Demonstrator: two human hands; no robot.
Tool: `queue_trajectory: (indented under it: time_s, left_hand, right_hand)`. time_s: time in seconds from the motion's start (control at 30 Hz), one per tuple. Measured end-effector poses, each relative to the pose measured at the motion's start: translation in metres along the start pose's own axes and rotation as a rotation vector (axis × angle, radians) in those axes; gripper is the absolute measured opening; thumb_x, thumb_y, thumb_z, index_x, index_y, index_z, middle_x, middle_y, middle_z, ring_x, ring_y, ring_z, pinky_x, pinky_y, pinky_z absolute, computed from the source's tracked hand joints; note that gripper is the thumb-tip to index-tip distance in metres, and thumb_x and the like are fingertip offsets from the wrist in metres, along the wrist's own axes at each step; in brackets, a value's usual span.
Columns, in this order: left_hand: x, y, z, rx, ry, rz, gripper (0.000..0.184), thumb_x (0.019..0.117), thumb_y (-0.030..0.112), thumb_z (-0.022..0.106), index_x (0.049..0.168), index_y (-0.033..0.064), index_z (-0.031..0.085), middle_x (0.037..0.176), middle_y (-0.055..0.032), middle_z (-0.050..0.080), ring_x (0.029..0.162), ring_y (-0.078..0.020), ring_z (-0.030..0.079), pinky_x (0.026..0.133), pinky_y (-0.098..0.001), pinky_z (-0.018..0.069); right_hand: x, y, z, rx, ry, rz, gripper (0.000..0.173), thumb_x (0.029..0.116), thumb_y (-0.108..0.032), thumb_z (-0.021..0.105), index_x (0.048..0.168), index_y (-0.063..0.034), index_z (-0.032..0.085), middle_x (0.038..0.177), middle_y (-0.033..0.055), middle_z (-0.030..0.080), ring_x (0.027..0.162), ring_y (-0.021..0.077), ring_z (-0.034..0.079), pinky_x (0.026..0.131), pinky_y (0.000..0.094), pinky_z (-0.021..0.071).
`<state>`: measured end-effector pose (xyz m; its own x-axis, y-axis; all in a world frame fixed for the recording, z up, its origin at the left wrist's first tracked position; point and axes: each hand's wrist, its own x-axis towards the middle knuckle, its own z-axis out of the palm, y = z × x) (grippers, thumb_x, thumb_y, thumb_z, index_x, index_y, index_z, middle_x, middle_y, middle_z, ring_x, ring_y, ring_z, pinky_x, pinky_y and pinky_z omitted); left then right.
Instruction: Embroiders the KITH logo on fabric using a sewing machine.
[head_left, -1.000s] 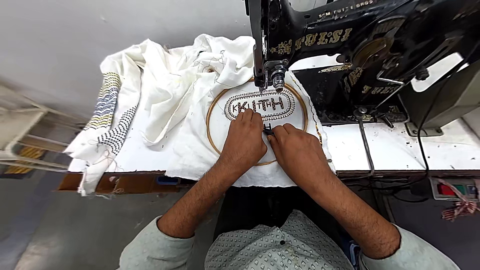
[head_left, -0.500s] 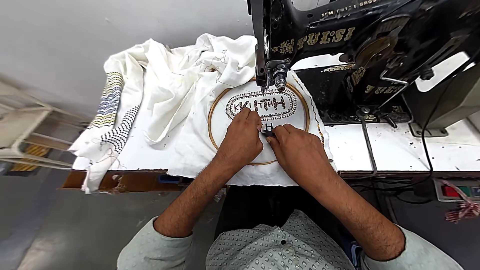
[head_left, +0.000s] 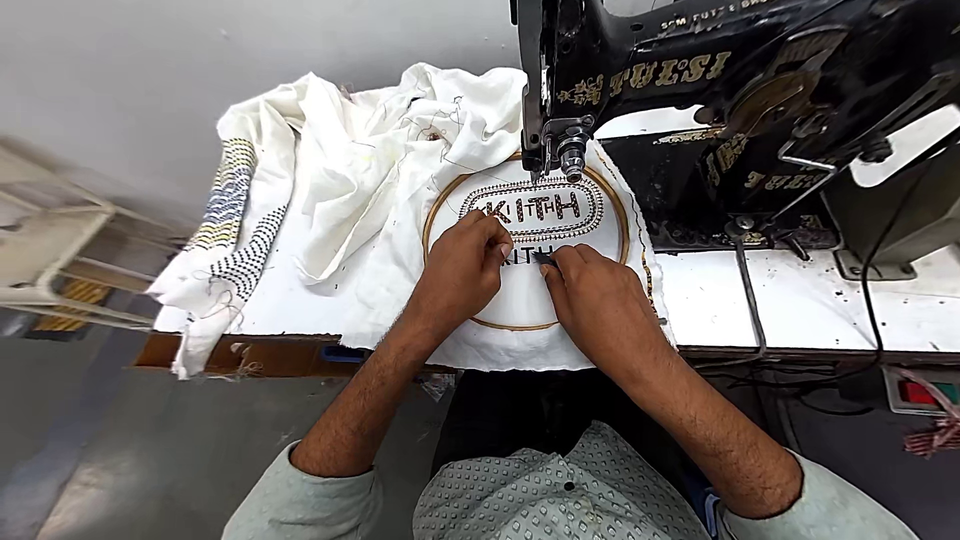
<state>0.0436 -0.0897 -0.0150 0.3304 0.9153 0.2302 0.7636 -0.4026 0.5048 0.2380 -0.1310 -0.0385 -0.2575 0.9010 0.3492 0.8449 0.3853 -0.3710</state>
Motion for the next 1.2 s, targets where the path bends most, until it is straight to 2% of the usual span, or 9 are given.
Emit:
queue_trajectory:
  time_s: [0.1,0.2,0.37,0.43,0.53,0.67,0.83,1.07,1.2]
  left_hand:
    - [0.0,-0.003,0.002,0.092,0.008,0.115,0.012,0.0985,0.01,0.063,0.095,0.0075,0.074,0.092,-0.0052,0.065,0.081,-0.0162,0.064,0.076,-0.0358,0.0558]
    - [0.003,0.002,0.003,0.209,-0.03,0.212,0.016,0.0998,0.011,0.062,0.097,0.009,0.077,0.097,-0.0055,0.069,0.095,-0.0201,0.067,0.084,-0.04,0.0558]
    - [0.006,0.017,0.011,0.497,-0.09,0.338,0.01,0.0928,0.0,0.058,0.093,-0.0004,0.068,0.102,-0.0163,0.065,0.096,-0.0334,0.067,0.07,-0.0452,0.056]
    - [0.006,0.01,0.014,0.44,-0.106,0.302,0.011,0.0938,0.003,0.055,0.097,-0.0001,0.066,0.104,-0.017,0.063,0.099,-0.0337,0.065,0.074,-0.0454,0.0554]
    - [0.007,-0.003,0.016,0.3,-0.071,0.284,0.011,0.0963,0.006,0.052,0.093,0.0037,0.062,0.096,-0.0125,0.06,0.092,-0.0288,0.064,0.074,-0.0431,0.0554]
    - [0.007,-0.003,0.016,0.259,-0.068,0.271,0.012,0.0976,0.008,0.05,0.093,0.0045,0.061,0.095,-0.0111,0.059,0.092,-0.0273,0.063,0.076,-0.0424,0.0545]
    - [0.007,-0.004,0.014,0.219,-0.063,0.228,0.013,0.0986,0.007,0.051,0.095,0.0037,0.063,0.097,-0.0114,0.06,0.092,-0.0263,0.063,0.079,-0.0417,0.0549]
    - [0.012,-0.011,0.008,0.062,-0.088,0.129,0.012,0.1005,0.008,0.054,0.095,0.0042,0.064,0.096,-0.0094,0.06,0.085,-0.0213,0.062,0.075,-0.0408,0.0536]
    - [0.011,-0.011,0.008,0.046,-0.089,0.118,0.012,0.1002,0.008,0.054,0.093,0.0051,0.063,0.095,-0.0084,0.059,0.083,-0.02,0.061,0.074,-0.0394,0.0527]
  right_hand:
    - [0.001,-0.001,-0.001,-0.002,-0.02,-0.001,0.027,0.107,-0.022,0.053,0.098,-0.0017,0.067,0.083,0.0123,0.063,0.075,0.0276,0.068,0.064,0.0409,0.0555]
    - [0.001,-0.002,-0.002,-0.002,-0.035,0.005,0.027,0.1071,-0.022,0.053,0.1,-0.0014,0.067,0.086,0.013,0.064,0.077,0.0279,0.068,0.067,0.0407,0.0564]
    - [0.001,-0.002,-0.004,0.013,-0.059,0.008,0.022,0.1051,-0.021,0.057,0.101,-0.0018,0.068,0.086,0.0123,0.064,0.077,0.0273,0.068,0.067,0.0411,0.0568]
    - [-0.001,-0.001,-0.008,0.046,-0.067,-0.001,0.022,0.1053,-0.021,0.058,0.102,-0.0024,0.069,0.086,0.0118,0.064,0.076,0.0269,0.067,0.065,0.0415,0.0561]
    - [-0.001,0.002,-0.008,0.071,-0.069,-0.013,0.023,0.1056,-0.023,0.058,0.1,-0.0037,0.069,0.085,0.0106,0.063,0.075,0.0255,0.067,0.065,0.0407,0.0557]
    - [0.003,0.003,-0.002,0.074,-0.06,-0.034,0.024,0.1059,-0.024,0.056,0.102,-0.004,0.07,0.085,0.0099,0.064,0.077,0.0245,0.068,0.068,0.0393,0.0562]
    - [0.002,0.001,0.001,0.072,-0.003,-0.047,0.022,0.1052,-0.018,0.054,0.098,-0.0039,0.07,0.081,0.0094,0.063,0.074,0.0243,0.066,0.065,0.0388,0.0551]
    - [0.01,0.001,0.003,0.103,-0.052,-0.058,0.025,0.1055,-0.023,0.056,0.101,-0.0029,0.069,0.086,0.0114,0.065,0.079,0.0264,0.068,0.07,0.0408,0.0567]
    - [0.015,-0.002,0.006,0.097,-0.055,-0.069,0.024,0.1058,-0.021,0.055,0.096,-0.0039,0.069,0.083,0.011,0.062,0.077,0.0269,0.067,0.067,0.0413,0.0554]
